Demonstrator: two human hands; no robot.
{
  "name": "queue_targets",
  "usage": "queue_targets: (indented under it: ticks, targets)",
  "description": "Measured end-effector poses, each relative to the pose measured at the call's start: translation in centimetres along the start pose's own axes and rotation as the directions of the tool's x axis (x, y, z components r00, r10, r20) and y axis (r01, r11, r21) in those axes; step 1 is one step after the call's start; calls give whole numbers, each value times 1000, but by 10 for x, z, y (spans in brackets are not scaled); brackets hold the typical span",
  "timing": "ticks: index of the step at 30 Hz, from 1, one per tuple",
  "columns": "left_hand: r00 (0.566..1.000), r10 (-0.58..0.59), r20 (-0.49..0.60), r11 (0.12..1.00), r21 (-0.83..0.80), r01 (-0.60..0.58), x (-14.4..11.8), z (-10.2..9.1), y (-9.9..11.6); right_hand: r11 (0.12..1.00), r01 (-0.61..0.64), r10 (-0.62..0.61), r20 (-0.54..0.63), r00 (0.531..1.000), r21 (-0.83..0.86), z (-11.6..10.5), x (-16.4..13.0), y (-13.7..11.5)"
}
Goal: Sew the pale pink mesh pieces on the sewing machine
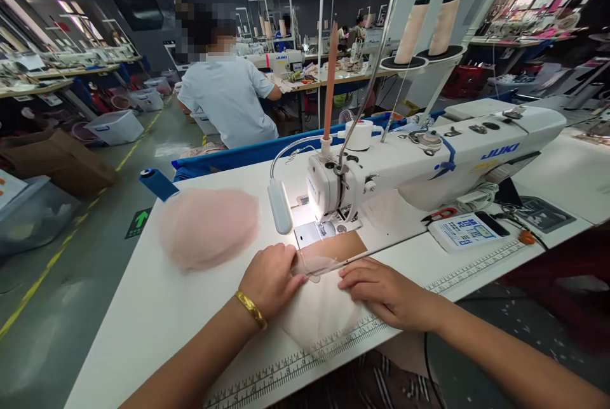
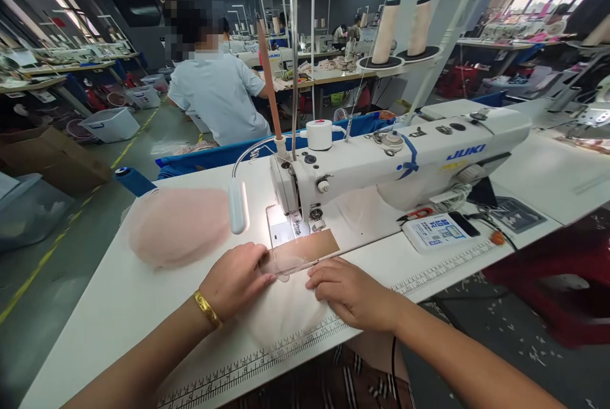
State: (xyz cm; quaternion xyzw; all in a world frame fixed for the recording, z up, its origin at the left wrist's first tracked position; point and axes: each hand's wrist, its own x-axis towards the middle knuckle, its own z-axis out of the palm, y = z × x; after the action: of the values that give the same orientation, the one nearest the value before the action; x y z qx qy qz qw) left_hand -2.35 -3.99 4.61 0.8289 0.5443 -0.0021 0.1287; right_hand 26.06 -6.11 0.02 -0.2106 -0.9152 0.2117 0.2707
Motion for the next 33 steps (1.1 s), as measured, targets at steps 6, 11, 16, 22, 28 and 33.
queue_targets:
  ticks: [6,11,16,22,28,33]
  targets:
    - [997,53,-53,991,-124,-59,9,20,1,999,-23,21,-61,998,-27,-11,-9,7]
    - [988,74,-134,977,-191,-99,7,26,-1,999,-38,37,-113,993,-11,-12,-11,7]
    - [989,47,-143,942,-324,-92,8,20,0,965,-260,258,-206,944,18,-13,4,5]
    - [988,77,-132,937,-330,-117,20,15,13,864,-481,502,-180,846,151,-3,35,13]
    - [987,112,-120,770,-617,-162,31,24,23,695,-482,613,-88,786,534,7,42,13]
    - [997,71,-1,631,-774,-46,35,28,22,697,-458,609,-117,784,552,9,39,14]
